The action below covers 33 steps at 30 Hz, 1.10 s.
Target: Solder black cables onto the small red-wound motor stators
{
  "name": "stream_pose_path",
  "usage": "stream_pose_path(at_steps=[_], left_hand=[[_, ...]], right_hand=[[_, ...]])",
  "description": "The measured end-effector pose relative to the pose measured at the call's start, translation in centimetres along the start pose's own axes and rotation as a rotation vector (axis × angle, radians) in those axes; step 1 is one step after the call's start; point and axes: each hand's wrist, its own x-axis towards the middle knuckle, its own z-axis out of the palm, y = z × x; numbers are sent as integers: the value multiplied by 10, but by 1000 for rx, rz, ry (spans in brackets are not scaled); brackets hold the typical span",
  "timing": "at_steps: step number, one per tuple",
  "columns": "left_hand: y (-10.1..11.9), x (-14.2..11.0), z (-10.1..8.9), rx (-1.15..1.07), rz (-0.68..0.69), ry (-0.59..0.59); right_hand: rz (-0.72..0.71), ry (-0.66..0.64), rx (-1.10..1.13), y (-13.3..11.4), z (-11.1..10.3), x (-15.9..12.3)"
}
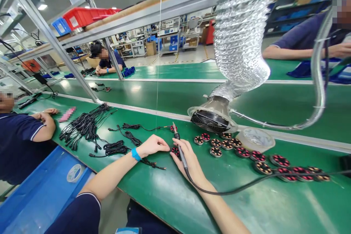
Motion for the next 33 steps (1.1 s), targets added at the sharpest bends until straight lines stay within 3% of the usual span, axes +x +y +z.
stream_pose_path(at_steps=[8, 16, 21, 24, 30, 33], left_hand=[[13, -3, -3, 111, 5, -72], [23, -3, 4, -86, -157, -180], [15, 2, 10, -311, -173, -100], [12, 4, 10, -391, -135, -37], [6, 10, 8, -356, -121, 2], [4, 13, 0, -267, -94, 104]], right_hand=[[0, -40, 22, -4, 2, -2], [-41, 14, -2, -4, 5, -6], [87, 140, 25, -14, 12, -7], [108, 153, 67, -20, 12, -3], [83, 184, 2, -17, 9, 2], [50, 210, -101, -12, 1, 1]])
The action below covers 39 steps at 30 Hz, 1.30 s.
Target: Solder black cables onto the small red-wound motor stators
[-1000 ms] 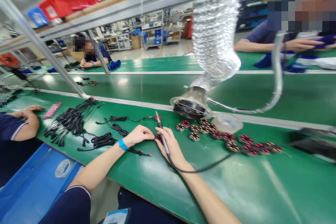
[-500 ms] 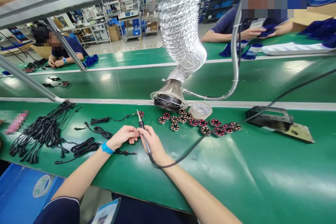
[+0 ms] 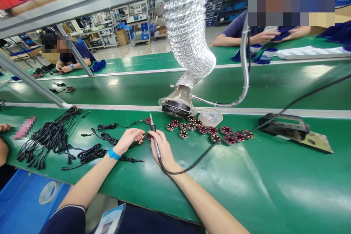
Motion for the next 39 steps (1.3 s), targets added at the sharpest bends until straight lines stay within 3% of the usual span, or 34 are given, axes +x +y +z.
stream_pose_path(at_steps=[4, 6, 10, 13, 18, 22, 26, 32, 35, 39], left_hand=[[15, -2, -15, 213, 201, 211], [27, -8, -18, 405, 309, 220], [46, -22, -2, 885, 491, 28], [51, -26, 17, 1193, 547, -71], [49, -14, 34, 1540, 530, -180], [50, 0, 34, 1647, 499, -279], [52, 8, 36, 1680, 538, -253], [56, 17, 39, 1633, 547, -156], [55, 23, 35, 1612, 530, -131], [54, 31, 33, 1589, 449, -157]], right_hand=[[-98, -2, -114, 8, -20, 6], [-138, -27, -188, 10, -32, 13], [-202, -83, -289, 4, -54, 23], [-247, -120, -317, -2, -72, 20], [-228, 16, -387, -3, -120, 1], [-105, 193, -471, 11, -158, -8], [38, 333, -436, 39, -178, -5], [239, 264, -407, 72, -171, -3], [237, 274, -374, 73, -166, -7], [207, 384, -430, 65, -164, -13]])
